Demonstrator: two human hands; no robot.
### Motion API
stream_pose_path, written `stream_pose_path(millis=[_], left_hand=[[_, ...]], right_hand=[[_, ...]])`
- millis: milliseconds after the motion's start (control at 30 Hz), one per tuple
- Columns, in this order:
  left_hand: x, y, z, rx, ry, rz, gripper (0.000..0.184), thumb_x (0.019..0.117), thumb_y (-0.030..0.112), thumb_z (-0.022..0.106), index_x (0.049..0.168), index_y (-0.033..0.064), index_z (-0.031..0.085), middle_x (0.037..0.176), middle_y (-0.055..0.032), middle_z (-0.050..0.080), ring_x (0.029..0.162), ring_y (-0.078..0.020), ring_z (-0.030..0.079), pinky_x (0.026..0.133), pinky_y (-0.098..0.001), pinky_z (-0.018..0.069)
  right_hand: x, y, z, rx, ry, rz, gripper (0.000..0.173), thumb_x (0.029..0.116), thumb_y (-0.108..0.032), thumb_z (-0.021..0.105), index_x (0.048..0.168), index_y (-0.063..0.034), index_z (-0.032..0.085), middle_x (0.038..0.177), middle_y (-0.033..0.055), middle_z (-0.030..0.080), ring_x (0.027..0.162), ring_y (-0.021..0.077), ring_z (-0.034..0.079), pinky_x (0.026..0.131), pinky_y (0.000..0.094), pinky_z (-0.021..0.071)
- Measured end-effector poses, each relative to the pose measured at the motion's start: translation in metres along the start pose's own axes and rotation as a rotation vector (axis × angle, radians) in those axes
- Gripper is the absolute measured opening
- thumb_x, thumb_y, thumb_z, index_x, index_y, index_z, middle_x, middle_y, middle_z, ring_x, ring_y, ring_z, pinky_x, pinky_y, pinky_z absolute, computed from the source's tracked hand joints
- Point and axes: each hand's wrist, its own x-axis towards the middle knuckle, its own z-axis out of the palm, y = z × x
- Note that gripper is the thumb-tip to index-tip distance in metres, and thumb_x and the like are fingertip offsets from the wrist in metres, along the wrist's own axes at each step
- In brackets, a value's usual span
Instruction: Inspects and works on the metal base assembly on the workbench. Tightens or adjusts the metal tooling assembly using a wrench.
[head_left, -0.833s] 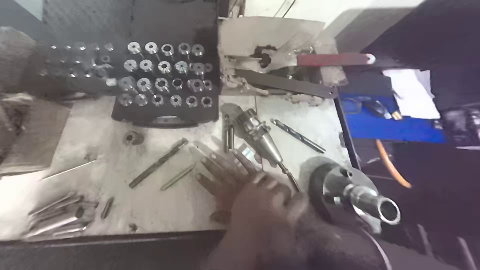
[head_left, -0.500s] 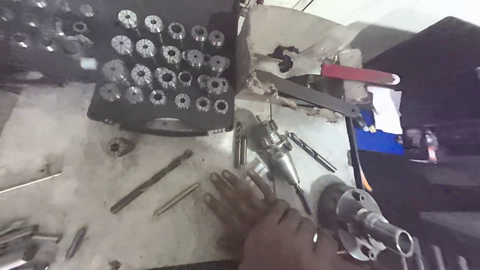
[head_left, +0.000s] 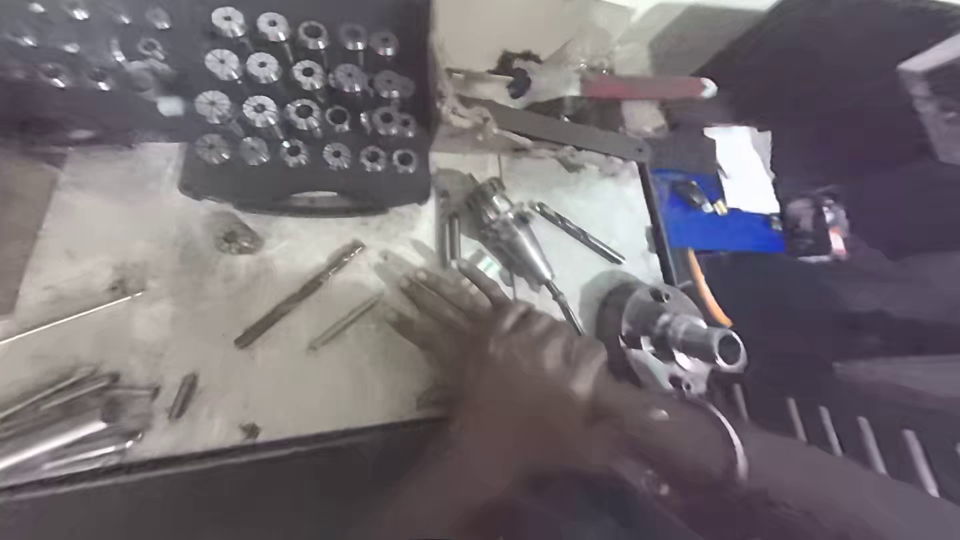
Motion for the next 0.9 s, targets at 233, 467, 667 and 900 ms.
stream_pose_path(millis=[233, 467, 667, 900], left_hand=[[-0.008, -0.009, -0.072, -0.428, 0.338, 0.027, 0.041, 0.1107, 0.035, 0.038, 0.113, 0.0081, 0.069, 0.116, -0.0011, 0.068, 0.111, -0.0113, 0.063, 0.094, -0.0319, 0.0553], [-0.029, 0.001, -0.033, 0.247, -0.018, -0.208, 0.047, 0.0933, 0.054, 0.064, 0.128, 0.023, 0.07, 0.122, -0.0048, 0.066, 0.099, -0.0198, 0.067, 0.075, -0.04, 0.0586], [-0.016, -0.008, 0.01, 0.398, -0.17, -0.201, 0.041, 0.0922, 0.043, 0.067, 0.124, 0.0178, 0.071, 0.113, -0.012, 0.065, 0.092, -0.0259, 0.068, 0.073, -0.043, 0.0596], [-0.009, 0.001, -0.01, -0.405, -0.009, -0.423, 0.03, 0.0988, 0.027, 0.067, 0.121, 0.0058, 0.069, 0.102, -0.003, 0.07, 0.075, -0.0087, 0.068, 0.06, -0.0231, 0.0586]], right_hand=[[0.001, 0.033, -0.139, 0.247, -0.01, -0.135, 0.039, 0.1025, -0.037, 0.054, 0.128, -0.0115, 0.07, 0.145, 0.0119, 0.059, 0.14, 0.0289, 0.05, 0.119, 0.0548, 0.0364], [-0.092, 0.114, -0.227, 0.21, 0.23, 0.205, 0.041, 0.105, -0.039, 0.048, 0.133, -0.0147, 0.065, 0.125, 0.0019, 0.067, 0.109, 0.0117, 0.065, 0.092, 0.0382, 0.0572], [-0.14, 0.135, -0.213, 0.303, 0.314, 0.213, 0.039, 0.1042, -0.038, 0.051, 0.128, -0.0114, 0.067, 0.12, 0.0022, 0.069, 0.107, 0.0112, 0.067, 0.092, 0.0373, 0.0588], [-0.193, 0.159, -0.209, 0.43, 0.492, 0.27, 0.035, 0.1049, -0.033, 0.053, 0.126, -0.0094, 0.068, 0.121, 0.0015, 0.071, 0.109, 0.0109, 0.068, 0.096, 0.0348, 0.0587]])
